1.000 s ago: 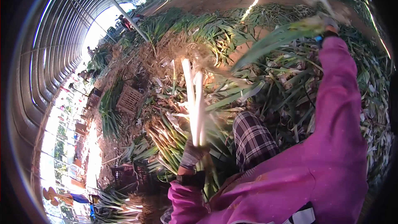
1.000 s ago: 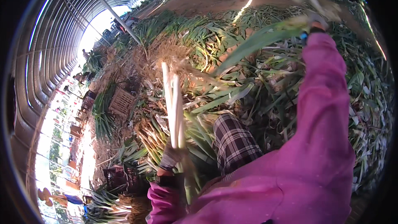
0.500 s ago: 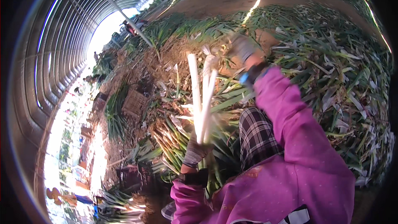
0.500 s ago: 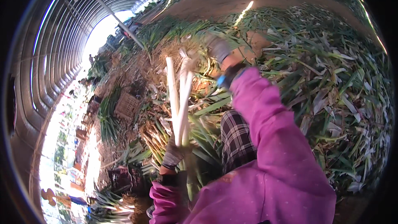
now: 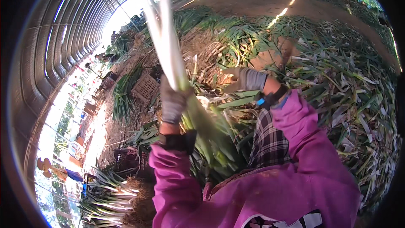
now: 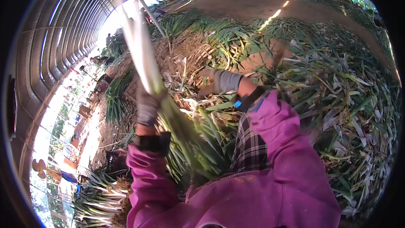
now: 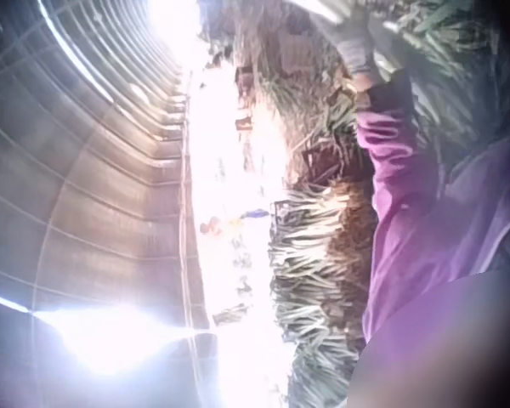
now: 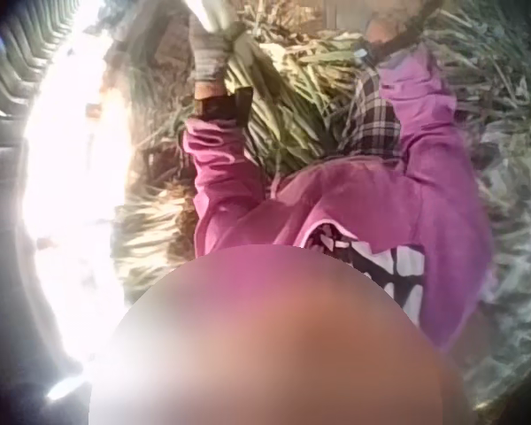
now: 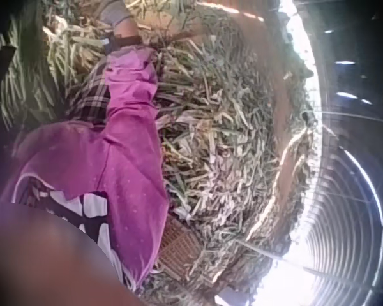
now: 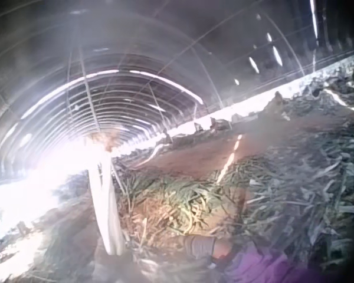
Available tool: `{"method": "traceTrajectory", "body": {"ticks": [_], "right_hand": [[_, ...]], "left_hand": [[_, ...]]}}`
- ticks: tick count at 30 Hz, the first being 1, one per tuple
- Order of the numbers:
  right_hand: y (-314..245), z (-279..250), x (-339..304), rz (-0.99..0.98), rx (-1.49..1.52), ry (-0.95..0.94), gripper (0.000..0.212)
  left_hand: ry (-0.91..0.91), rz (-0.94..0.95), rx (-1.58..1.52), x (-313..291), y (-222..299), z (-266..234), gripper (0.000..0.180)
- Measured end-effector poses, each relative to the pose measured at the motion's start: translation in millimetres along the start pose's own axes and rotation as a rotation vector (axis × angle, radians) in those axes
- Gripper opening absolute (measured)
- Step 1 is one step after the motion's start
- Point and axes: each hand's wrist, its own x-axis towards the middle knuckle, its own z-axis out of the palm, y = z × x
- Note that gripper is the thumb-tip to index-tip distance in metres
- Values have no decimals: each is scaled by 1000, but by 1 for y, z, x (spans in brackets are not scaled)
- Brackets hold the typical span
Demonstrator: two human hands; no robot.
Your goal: The person peels the outer layers from leeks by hand and places the cleaned leeks onto a pile.
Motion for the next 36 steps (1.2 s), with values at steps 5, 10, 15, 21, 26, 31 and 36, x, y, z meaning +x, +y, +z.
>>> {"method": "traceTrajectory", "body": {"ticks": [5,10,15,21,26,31,36], "right_hand": [[-109,91,-12,-379,-296,-135,40],[-55,160,53,-439,235,-256,64],[-49,168,83,-461,1545,199,51],[21,131,62,-279,1448,733,38],[64,94,27,-314,1225,965,32],[132,58,-6,-511,977,707,38],[120,31,-3,-349,1038,424,50]], "left_hand": [[334,276,-356,43,124,-65,37],[445,470,-648,13,111,-56,32],[403,68,-852,-60,29,-5,35],[-184,-345,-383,-165,1,18,36],[-264,189,926,-170,84,-32,55],[-550,-205,786,-199,-2,-110,76],[-689,-451,437,-257,-25,-80,71]]}}
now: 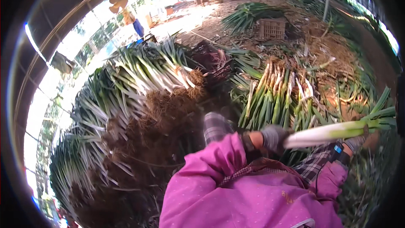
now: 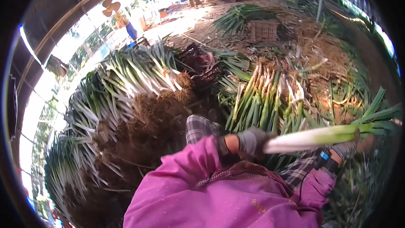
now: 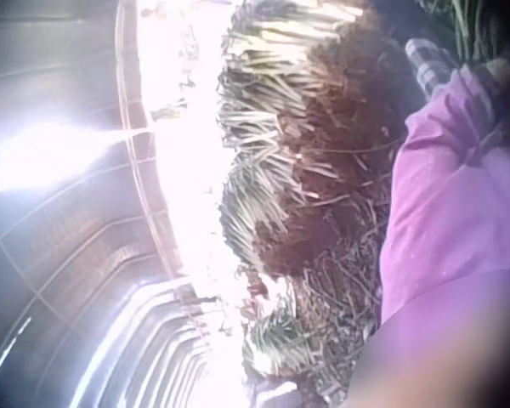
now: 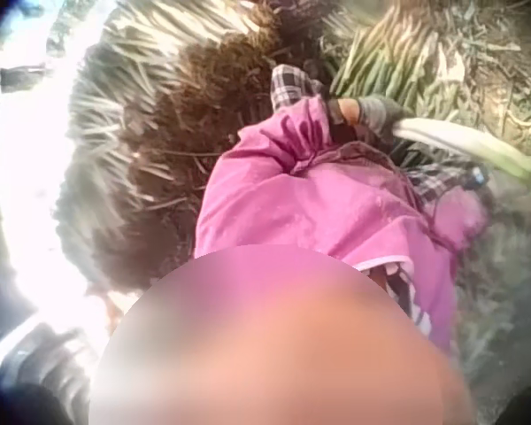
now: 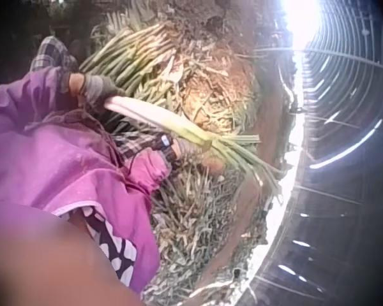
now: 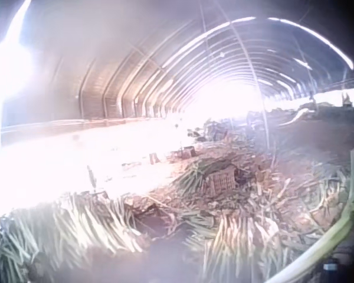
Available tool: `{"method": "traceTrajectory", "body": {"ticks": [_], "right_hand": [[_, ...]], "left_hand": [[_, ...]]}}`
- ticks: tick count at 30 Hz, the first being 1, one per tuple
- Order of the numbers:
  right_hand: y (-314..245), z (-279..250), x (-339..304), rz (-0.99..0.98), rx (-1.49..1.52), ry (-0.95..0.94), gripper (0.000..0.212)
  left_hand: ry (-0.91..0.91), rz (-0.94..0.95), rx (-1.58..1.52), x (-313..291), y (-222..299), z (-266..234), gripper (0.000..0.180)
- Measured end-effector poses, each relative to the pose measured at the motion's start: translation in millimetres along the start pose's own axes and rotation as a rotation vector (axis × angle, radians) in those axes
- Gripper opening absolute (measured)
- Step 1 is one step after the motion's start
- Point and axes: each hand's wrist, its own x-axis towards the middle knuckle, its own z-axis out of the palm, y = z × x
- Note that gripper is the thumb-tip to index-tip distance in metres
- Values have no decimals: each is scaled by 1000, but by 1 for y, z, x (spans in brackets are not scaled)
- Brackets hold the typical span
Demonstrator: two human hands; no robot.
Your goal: The person peels the outer layers from leeks by hand and places the cleaned leeks onto a pile.
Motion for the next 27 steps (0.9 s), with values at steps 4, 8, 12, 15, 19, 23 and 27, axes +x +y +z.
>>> {"method": "traceTrajectory", "body": {"ticks": [4,8,12,15,19,23,27], "right_hand": [[29,121,23,135,-101,-101,42],[115,282,80,320,-261,-416,37],[217,446,38,79,-726,-1282,69],[256,460,-27,-213,-945,-1360,90],[244,384,-54,-41,-1154,-1474,87],[234,146,-13,681,-1268,-702,71],[239,7,-8,660,-1142,-415,48]], "left_hand": [[437,114,-631,-6,-13,107,46],[289,-174,-2525,-39,-3,36,18],[1322,85,-970,-109,-57,-52,30],[1553,6,-1166,-183,-102,-130,32],[1930,-402,-850,-319,-243,-174,36],[1242,-1489,-533,-352,-300,-179,52],[641,-1546,181,-383,-377,-136,52]]}}
